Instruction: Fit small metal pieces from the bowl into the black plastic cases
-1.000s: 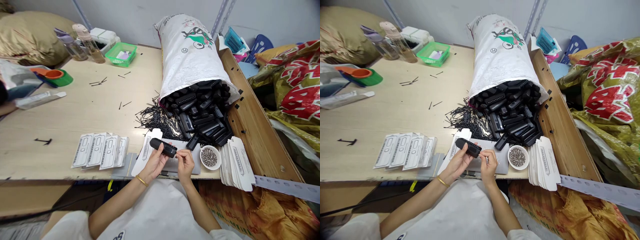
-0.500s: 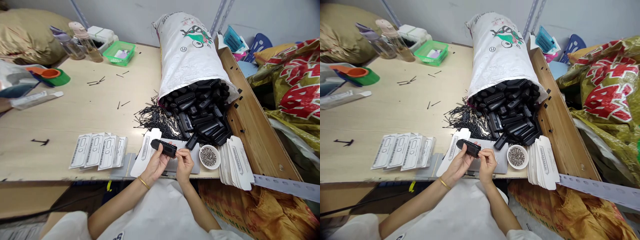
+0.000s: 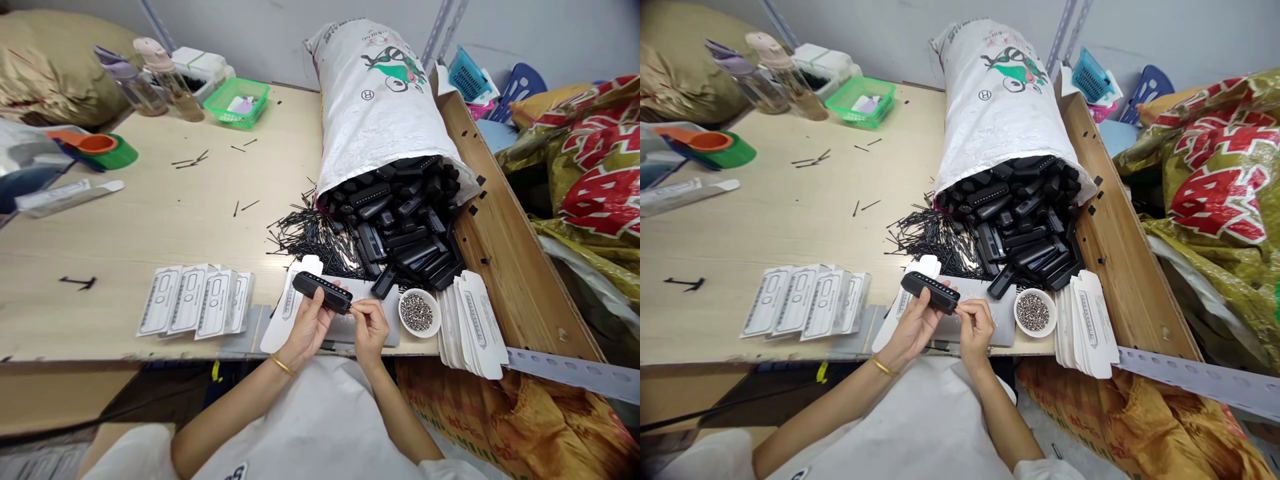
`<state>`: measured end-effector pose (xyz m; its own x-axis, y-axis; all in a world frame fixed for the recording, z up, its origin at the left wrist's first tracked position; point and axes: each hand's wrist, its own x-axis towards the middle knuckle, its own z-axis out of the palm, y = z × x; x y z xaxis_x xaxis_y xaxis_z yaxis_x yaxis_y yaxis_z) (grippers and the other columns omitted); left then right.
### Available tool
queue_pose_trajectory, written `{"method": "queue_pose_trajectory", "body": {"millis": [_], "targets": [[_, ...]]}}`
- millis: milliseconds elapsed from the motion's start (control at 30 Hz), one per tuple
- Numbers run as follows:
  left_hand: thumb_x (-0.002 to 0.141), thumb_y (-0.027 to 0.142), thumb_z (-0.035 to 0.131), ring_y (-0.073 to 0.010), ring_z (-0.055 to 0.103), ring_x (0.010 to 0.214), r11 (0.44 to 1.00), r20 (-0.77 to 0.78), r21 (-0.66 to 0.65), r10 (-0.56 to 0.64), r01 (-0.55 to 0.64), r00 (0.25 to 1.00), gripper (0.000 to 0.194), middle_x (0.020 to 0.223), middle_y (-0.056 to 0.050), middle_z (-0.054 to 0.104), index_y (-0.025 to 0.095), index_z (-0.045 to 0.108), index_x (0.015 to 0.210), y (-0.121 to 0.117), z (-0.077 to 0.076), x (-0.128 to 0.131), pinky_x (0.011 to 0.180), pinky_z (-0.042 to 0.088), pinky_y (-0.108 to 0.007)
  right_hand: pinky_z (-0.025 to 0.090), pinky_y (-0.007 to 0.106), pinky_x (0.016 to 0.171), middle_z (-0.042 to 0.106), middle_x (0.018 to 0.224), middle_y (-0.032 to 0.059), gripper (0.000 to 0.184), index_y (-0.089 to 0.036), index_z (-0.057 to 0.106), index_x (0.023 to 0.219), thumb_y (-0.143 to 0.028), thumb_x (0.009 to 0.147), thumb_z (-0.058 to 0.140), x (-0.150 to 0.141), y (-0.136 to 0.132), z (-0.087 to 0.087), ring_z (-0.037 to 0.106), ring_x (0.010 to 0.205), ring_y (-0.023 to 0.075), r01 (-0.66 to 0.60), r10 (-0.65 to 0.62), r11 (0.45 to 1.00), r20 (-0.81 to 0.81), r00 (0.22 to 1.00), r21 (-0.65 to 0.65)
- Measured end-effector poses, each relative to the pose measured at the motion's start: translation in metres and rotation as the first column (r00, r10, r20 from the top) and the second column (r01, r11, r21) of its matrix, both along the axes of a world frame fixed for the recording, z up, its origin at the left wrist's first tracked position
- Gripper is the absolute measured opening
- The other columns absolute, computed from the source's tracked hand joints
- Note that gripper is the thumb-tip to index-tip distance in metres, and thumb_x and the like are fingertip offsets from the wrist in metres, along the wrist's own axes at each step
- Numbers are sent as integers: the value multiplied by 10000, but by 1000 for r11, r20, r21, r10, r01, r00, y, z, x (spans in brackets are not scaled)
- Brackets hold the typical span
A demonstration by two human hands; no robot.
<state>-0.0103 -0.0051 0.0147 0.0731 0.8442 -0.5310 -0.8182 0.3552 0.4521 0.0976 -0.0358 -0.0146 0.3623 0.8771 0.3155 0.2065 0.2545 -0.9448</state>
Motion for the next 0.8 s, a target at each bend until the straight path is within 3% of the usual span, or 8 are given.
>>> {"method": "queue_pose_trajectory", "body": {"millis": [167,267,333,400,500,567,667,800], "targets": [[628,347,824,-196,684,917,999,-80,34,-1,4,997,525,1032,-70,695,176,554,1045,3,-8,0,815,567,-302,495,293,733,624,805,33,105,-186,642,808,-223,874,569,-4,-3,-10,600,792,148,-8,9,1000,45,999,-26],[658,390,799,-215,680,930,995,-127,62,-74,83,989,477,1022,-73,692,164,571,1010,5,3,-5,845,560,-344,526,295,734,636,877,45,122,-186,632,950,-248,849,601,2,-6,-18,620,813,146,-79,71,991,-74,995,-111],[705,431,754,-228,677,940,981,-176,124,-126,150,976,440,1038,-74,688,175,583,1019,2,13,-10,870,548,-383,540,285,702,637,878,39,214,-180,596,1026,-265,831,618,14,-8,-21,632,773,137,-44,16,986,-176,984,-158],[717,443,737,-251,658,999,938,-275,254,-164,236,947,437,1099,-80,674,202,595,1052,-3,16,-16,923,517,-424,539,274,673,626,850,25,226,-170,576,1013,-284,824,623,30,-9,-22,637,714,125,82,-123,979,-218,968,-185],[596,379,826,-291,616,1075,810,-537,343,-246,475,807,460,1079,-103,678,194,642,975,-5,-2,-16,1014,440,-461,527,268,653,602,837,17,206,-160,572,942,-315,820,627,50,-9,-21,633,666,117,218,-255,954,-174,951,-204],[574,411,827,-286,627,1040,844,-650,235,-232,482,724,469,982,-104,694,171,637,930,3,-22,-11,1026,417,-472,524,276,662,599,838,23,205,-157,581,918,-332,821,624,57,-10,-21,635,679,125,199,-227,956,-115,967,-215],[673,526,731,-261,645,1004,925,-576,150,-204,348,792,549,1042,-115,683,160,565,1048,19,-40,-4,952,471,-453,521,290,682,607,820,27,200,-158,596,890,-351,837,598,60,-8,-22,634,704,138,135,-152,962,-55,987,-237],[689,516,734,-225,678,907,927,-317,110,-311,360,896,521,1059,-118,687,149,549,1009,28,-30,-2,807,543,-348,513,288,676,616,770,22,211,-163,613,870,-370,844,584,57,-4,-23,623,700,141,88,-102,957,-37,994,-276]]}}
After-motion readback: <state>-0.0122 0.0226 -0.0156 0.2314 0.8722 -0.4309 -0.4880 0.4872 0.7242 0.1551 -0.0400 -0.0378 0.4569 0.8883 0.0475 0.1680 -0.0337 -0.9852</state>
